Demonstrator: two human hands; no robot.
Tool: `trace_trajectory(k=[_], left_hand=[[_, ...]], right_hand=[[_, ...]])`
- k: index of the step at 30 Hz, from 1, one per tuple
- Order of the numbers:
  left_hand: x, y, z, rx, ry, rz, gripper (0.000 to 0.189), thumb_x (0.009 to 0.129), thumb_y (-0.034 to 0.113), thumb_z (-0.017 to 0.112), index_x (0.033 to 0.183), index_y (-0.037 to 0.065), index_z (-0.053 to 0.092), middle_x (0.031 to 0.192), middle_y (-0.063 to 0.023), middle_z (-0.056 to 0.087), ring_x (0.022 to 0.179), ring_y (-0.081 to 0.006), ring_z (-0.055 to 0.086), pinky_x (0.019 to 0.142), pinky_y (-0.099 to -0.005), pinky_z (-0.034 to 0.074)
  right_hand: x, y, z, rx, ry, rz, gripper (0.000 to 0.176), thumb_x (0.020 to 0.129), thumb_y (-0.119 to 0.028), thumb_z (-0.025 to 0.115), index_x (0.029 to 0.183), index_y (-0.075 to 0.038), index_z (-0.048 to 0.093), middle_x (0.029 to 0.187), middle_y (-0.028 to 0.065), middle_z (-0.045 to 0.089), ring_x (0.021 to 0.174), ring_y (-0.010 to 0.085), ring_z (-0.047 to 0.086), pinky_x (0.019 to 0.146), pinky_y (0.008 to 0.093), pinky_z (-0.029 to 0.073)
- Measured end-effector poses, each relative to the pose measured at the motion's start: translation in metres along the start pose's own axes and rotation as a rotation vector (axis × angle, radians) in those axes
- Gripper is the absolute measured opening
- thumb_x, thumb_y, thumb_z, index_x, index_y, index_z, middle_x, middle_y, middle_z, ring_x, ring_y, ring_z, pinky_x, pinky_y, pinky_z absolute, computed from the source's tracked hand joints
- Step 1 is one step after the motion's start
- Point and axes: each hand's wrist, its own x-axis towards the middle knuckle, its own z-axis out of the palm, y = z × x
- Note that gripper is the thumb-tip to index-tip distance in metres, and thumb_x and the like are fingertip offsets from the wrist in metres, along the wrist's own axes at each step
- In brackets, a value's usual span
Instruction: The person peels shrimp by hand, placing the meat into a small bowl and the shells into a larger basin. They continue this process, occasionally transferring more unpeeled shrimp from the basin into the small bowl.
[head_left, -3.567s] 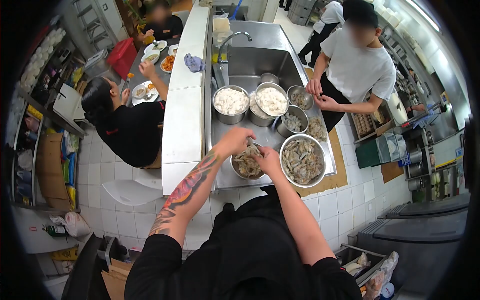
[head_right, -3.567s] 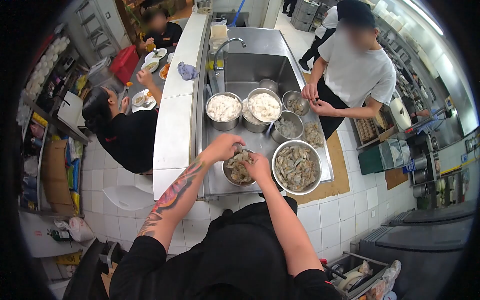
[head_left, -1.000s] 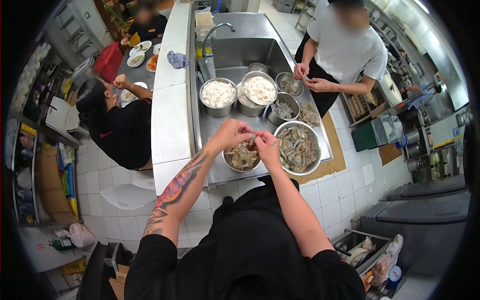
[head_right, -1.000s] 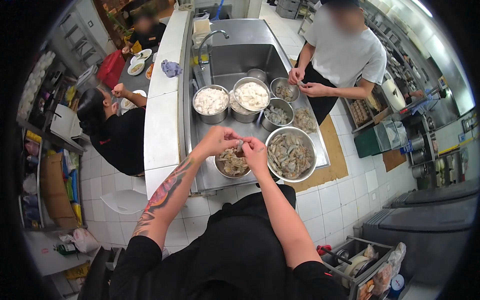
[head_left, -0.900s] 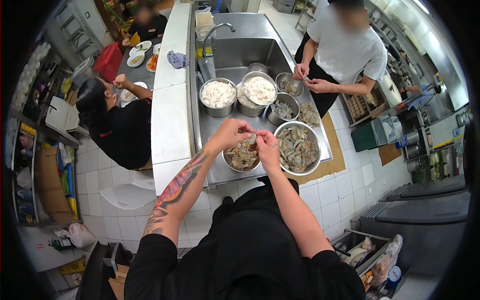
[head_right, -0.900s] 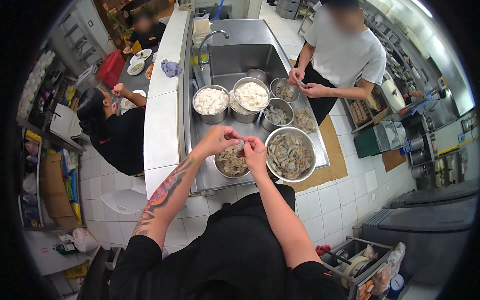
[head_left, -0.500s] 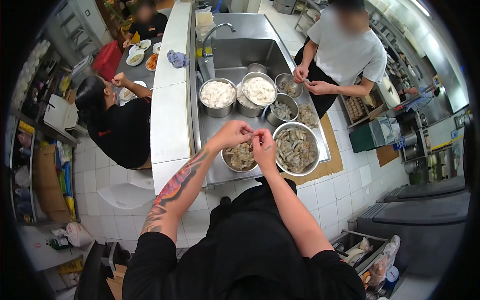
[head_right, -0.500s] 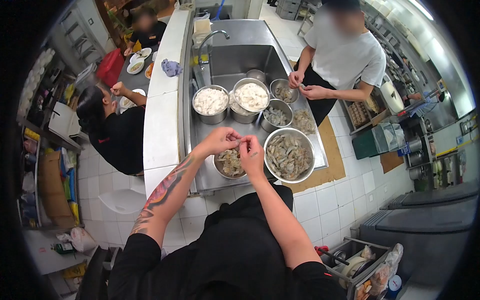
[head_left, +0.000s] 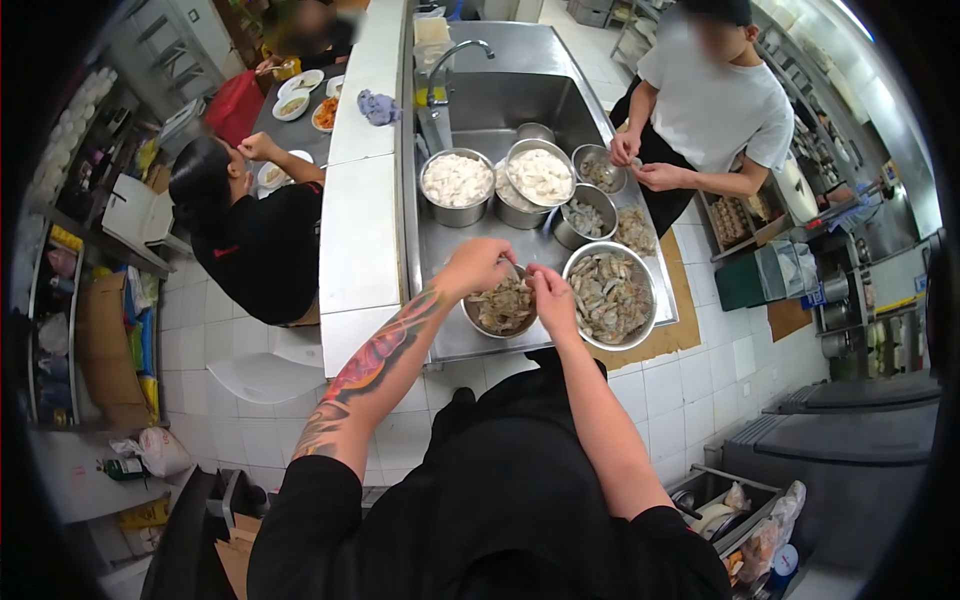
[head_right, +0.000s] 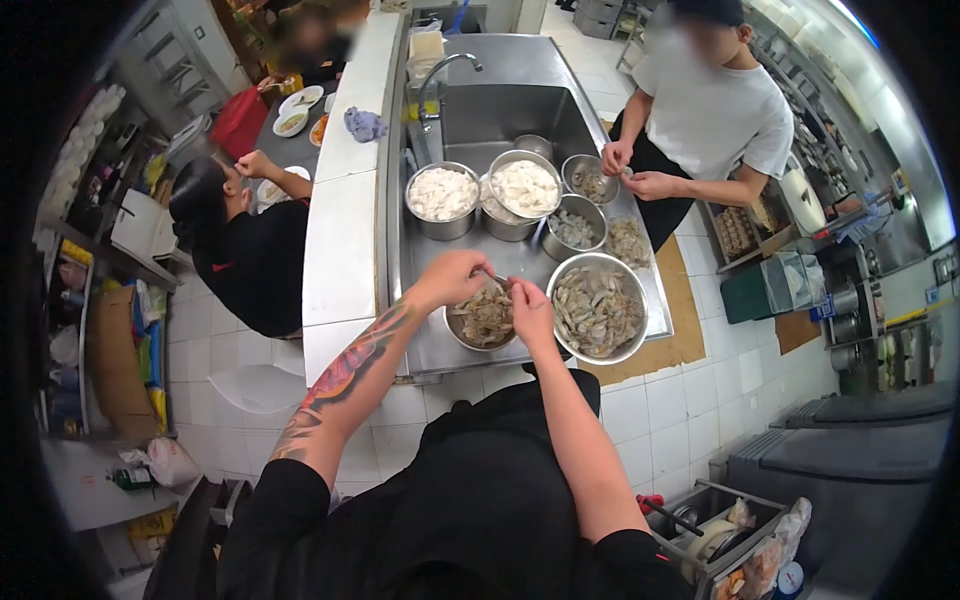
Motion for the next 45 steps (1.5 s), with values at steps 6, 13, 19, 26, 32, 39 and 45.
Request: trace_trajectory(k=[6,13,19,26,32,39,45], left_hand=[[0.005,0.008,0.003,-0.090,0.003,0.125,0.018,0.086,0.011,0.071,0.102,0.004,0.073,0.096,-0.0196,0.074,0.093,-0.0390,0.070,0.084,-0.0455,0.054],[0.005,0.006,0.000,-0.104,-0.009,0.137,0.020,0.083,0.010,0.074,0.102,0.004,0.073,0.098,-0.0197,0.074,0.093,-0.0393,0.070,0.083,-0.0448,0.054],[0.005,0.003,-0.004,-0.126,-0.025,0.099,0.019,0.082,0.010,0.073,0.100,0.005,0.075,0.098,-0.0187,0.075,0.092,-0.0378,0.071,0.082,-0.0445,0.055],[0.002,0.004,-0.010,-0.017,-0.006,0.055,0.018,0.083,0.018,0.072,0.096,0.006,0.075,0.094,-0.0169,0.075,0.088,-0.0372,0.071,0.080,-0.0451,0.055],[0.002,0.007,-0.003,-0.120,0.007,0.094,0.017,0.086,0.015,0.068,0.096,0.003,0.074,0.091,-0.0191,0.074,0.085,-0.0389,0.070,0.078,-0.0448,0.055],[0.007,0.010,0.002,-0.143,-0.043,0.181,0.023,0.091,0.014,0.065,0.108,0.002,0.073,0.100,-0.0205,0.074,0.090,-0.0346,0.073,0.081,-0.0410,0.056],[0.005,0.007,0.002,-0.223,-0.015,0.118,0.031,0.091,0.012,0.064,0.119,0.000,0.068,0.104,-0.0193,0.074,0.095,-0.0325,0.074,0.084,-0.0388,0.057]], right_hand=[[0.001,-0.025,0.001,0.174,-0.267,0.200,0.028,0.108,-0.026,0.054,0.113,-0.002,0.068,0.087,0.0037,0.070,0.077,0.0115,0.065,0.073,0.0276,0.054],[-0.009,-0.034,0.005,0.245,-0.153,0.155,0.028,0.106,-0.025,0.057,0.091,-0.003,0.065,0.067,-0.0032,0.055,0.061,0.0063,0.049,0.055,0.0251,0.041],[-0.017,-0.036,0.001,0.093,-0.037,0.040,0.025,0.103,-0.022,0.059,0.091,-0.001,0.067,0.067,-0.0034,0.055,0.062,0.0058,0.049,0.057,0.0251,0.041],[-0.008,0.000,-0.004,-0.662,-0.065,-0.470,0.022,0.097,-0.017,0.066,0.112,-0.003,0.073,0.078,0.0084,0.066,0.073,0.0111,0.062,0.070,0.0293,0.051],[-0.006,-0.038,0.005,0.321,-0.184,0.224,0.030,0.107,-0.022,0.055,0.122,0.000,0.069,0.099,0.0064,0.074,0.089,0.0169,0.072,0.077,0.0300,0.056],[-0.005,-0.039,0.011,0.666,-0.140,0.365,0.022,0.105,-0.019,0.060,0.116,-0.001,0.067,0.097,0.0063,0.072,0.088,0.0148,0.070,0.076,0.0290,0.058],[0.004,-0.037,0.004,0.607,-0.031,0.302,0.018,0.104,-0.017,0.061,0.110,-0.001,0.064,0.096,0.0056,0.069,0.085,0.0141,0.068,0.076,0.0309,0.059]])
